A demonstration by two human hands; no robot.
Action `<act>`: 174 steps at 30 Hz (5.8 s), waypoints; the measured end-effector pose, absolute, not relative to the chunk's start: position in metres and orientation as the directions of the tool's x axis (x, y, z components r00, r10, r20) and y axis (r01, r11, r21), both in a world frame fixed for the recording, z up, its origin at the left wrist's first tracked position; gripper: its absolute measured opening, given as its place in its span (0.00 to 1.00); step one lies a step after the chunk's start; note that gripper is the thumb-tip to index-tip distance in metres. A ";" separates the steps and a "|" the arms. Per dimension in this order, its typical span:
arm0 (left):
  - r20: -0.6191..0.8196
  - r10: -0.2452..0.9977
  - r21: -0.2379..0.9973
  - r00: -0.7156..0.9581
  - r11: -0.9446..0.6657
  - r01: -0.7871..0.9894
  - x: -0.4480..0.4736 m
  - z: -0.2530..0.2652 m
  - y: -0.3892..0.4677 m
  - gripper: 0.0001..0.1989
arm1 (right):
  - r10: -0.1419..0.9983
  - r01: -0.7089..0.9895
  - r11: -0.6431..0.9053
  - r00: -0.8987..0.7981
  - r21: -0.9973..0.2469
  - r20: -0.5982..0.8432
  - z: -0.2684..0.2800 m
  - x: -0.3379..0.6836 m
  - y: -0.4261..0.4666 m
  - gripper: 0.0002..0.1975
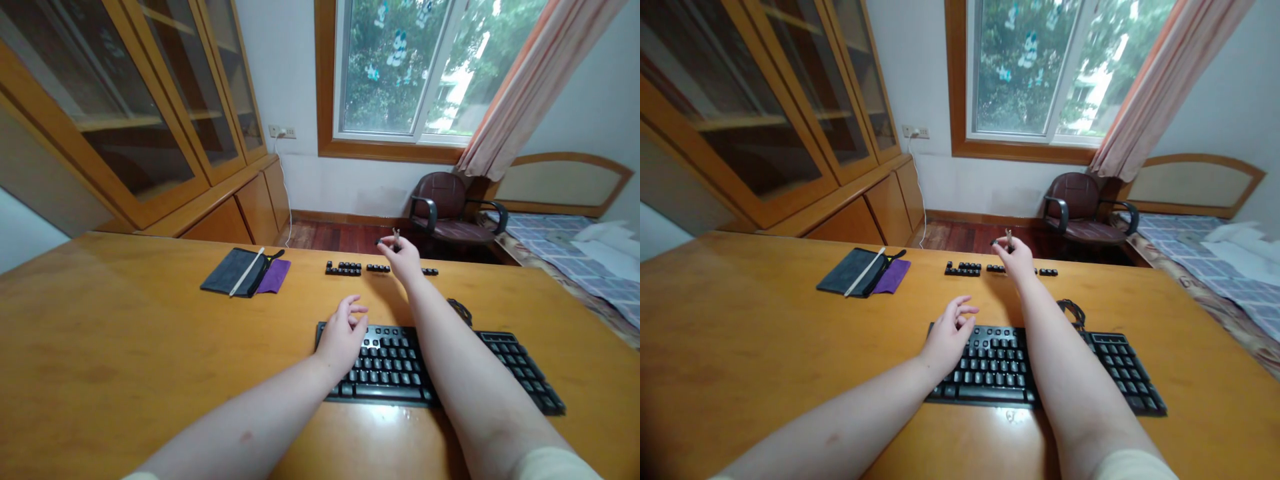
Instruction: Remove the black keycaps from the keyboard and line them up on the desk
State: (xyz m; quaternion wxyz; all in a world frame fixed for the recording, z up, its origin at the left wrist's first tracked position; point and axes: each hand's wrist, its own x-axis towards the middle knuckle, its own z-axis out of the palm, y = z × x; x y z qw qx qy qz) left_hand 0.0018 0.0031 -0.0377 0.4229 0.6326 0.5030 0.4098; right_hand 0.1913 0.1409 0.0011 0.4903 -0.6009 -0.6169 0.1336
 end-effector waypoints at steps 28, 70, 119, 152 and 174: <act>0.076 0.986 0.951 0.147 -0.116 0.287 0.002 -0.033 0.002 0.19 | 0.998 0.835 0.067 -0.066 -0.546 0.022 -0.043 0.186 0.142 0.10; 0.076 0.986 0.948 0.152 -0.118 0.296 0.002 -0.035 0.002 0.19 | 0.996 0.823 0.086 -0.083 -0.561 0.031 -0.046 0.185 0.146 0.10; 0.176 0.903 0.726 0.393 -0.388 0.567 0.003 -0.025 -0.001 0.08 | 0.829 0.590 0.558 -0.428 -0.584 0.360 -0.019 0.189 0.022 0.24; 0.148 0.896 0.702 0.420 -0.394 0.593 0.000 -0.028 0.000 0.07 | 0.636 0.416 0.764 -0.617 -0.494 0.464 -0.023 0.182 0.019 0.15; 0.104 0.917 0.737 0.386 -0.332 0.589 0.002 -0.025 -0.003 0.15 | 0.888 0.396 0.431 -0.026 -0.811 0.459 -0.025 0.189 0.024 0.22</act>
